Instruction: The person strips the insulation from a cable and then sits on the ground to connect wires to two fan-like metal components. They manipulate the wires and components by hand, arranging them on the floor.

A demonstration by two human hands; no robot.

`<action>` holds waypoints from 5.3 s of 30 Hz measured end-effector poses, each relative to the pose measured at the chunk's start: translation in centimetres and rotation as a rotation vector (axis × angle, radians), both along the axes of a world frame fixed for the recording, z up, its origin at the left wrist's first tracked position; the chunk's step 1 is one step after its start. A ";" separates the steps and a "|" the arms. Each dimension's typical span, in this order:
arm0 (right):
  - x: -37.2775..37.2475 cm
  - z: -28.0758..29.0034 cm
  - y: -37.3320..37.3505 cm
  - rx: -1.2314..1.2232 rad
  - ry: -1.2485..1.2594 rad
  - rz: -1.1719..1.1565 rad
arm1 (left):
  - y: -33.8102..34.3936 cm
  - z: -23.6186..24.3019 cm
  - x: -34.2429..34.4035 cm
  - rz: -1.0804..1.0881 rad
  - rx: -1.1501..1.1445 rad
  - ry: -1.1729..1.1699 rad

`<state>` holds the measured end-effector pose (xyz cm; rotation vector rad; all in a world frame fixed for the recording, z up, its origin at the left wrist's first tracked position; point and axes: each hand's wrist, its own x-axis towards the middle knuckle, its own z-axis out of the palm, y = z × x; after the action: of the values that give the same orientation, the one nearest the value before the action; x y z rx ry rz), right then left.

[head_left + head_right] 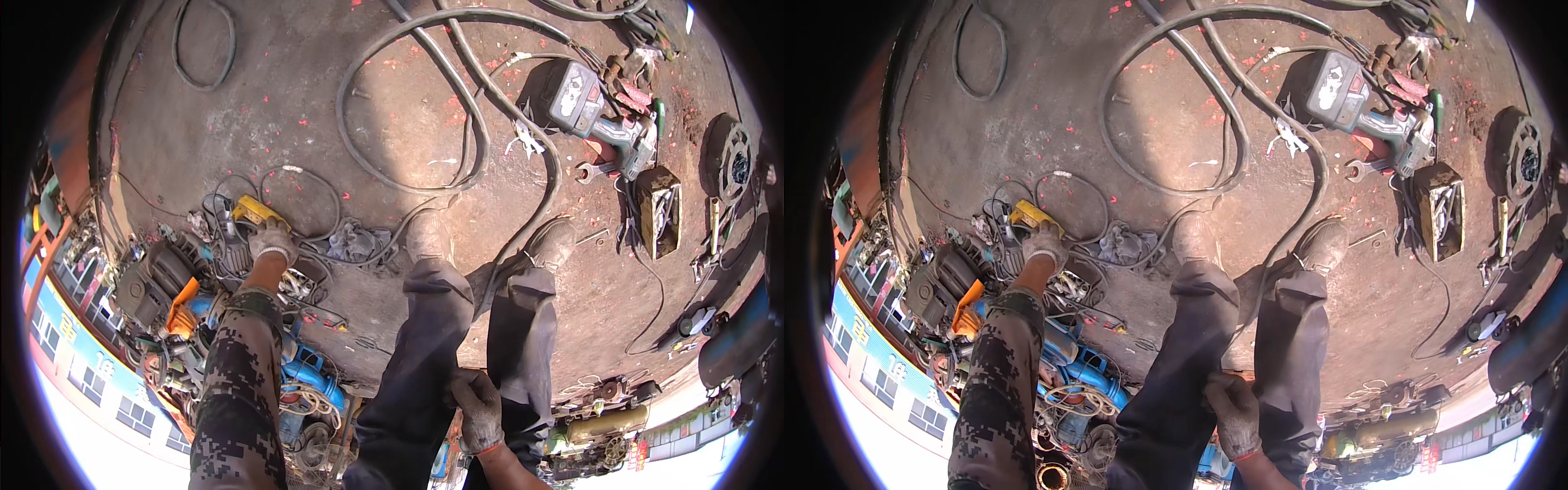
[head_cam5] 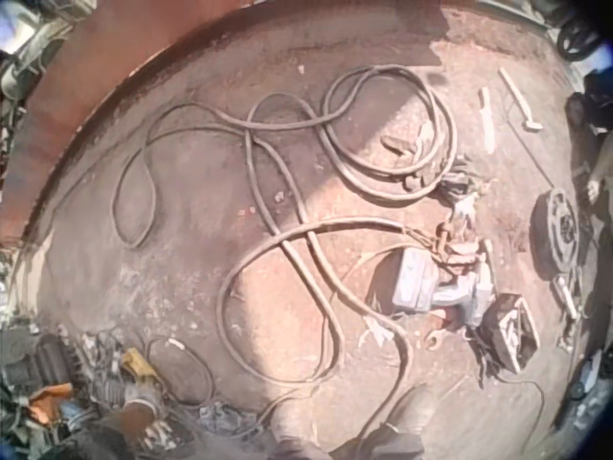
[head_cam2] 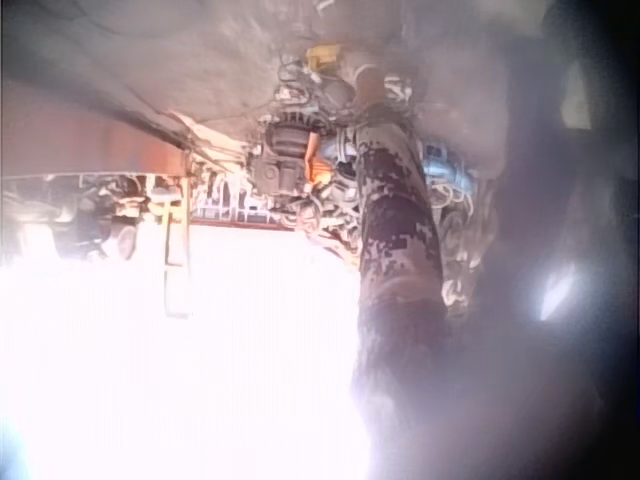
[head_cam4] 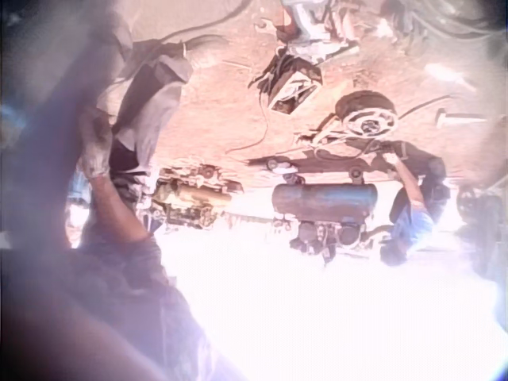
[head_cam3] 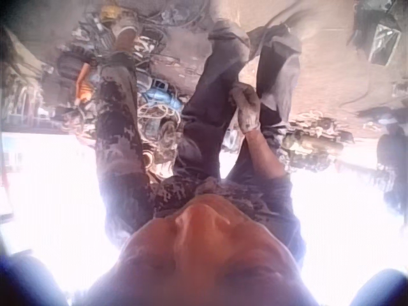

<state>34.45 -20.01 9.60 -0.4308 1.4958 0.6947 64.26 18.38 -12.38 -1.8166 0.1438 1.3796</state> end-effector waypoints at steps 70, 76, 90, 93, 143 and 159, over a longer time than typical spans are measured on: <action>0.1 61.2 -25.2 -1.118 -1.270 -0.644 | -13.0 77.1 23.5 -0.004 -2.024 -1.790; 3.6 57.1 -22.7 -0.680 -1.355 -0.829 | -8.4 61.3 16.1 0.860 -1.274 -0.579; 19.1 57.0 -24.2 -1.278 -1.177 -0.838 | 8.7 48.9 -25.9 1.572 -0.765 -0.243; 22.4 57.9 -22.6 -1.211 -1.160 -0.774 | 10.2 47.4 -25.0 1.920 -0.746 -0.398; 101.8 15.2 -28.8 -1.601 -0.477 0.865 | -38.7 36.3 98.0 0.357 -1.395 -0.383; 107.5 8.5 -31.5 -1.555 -0.564 1.140 | -64.8 8.5 115.8 0.178 -1.474 -0.159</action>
<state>141.97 -51.51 18.05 -2.5227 0.8434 0.0090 180.04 -46.41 -3.88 -3.1377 1.1818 1.2723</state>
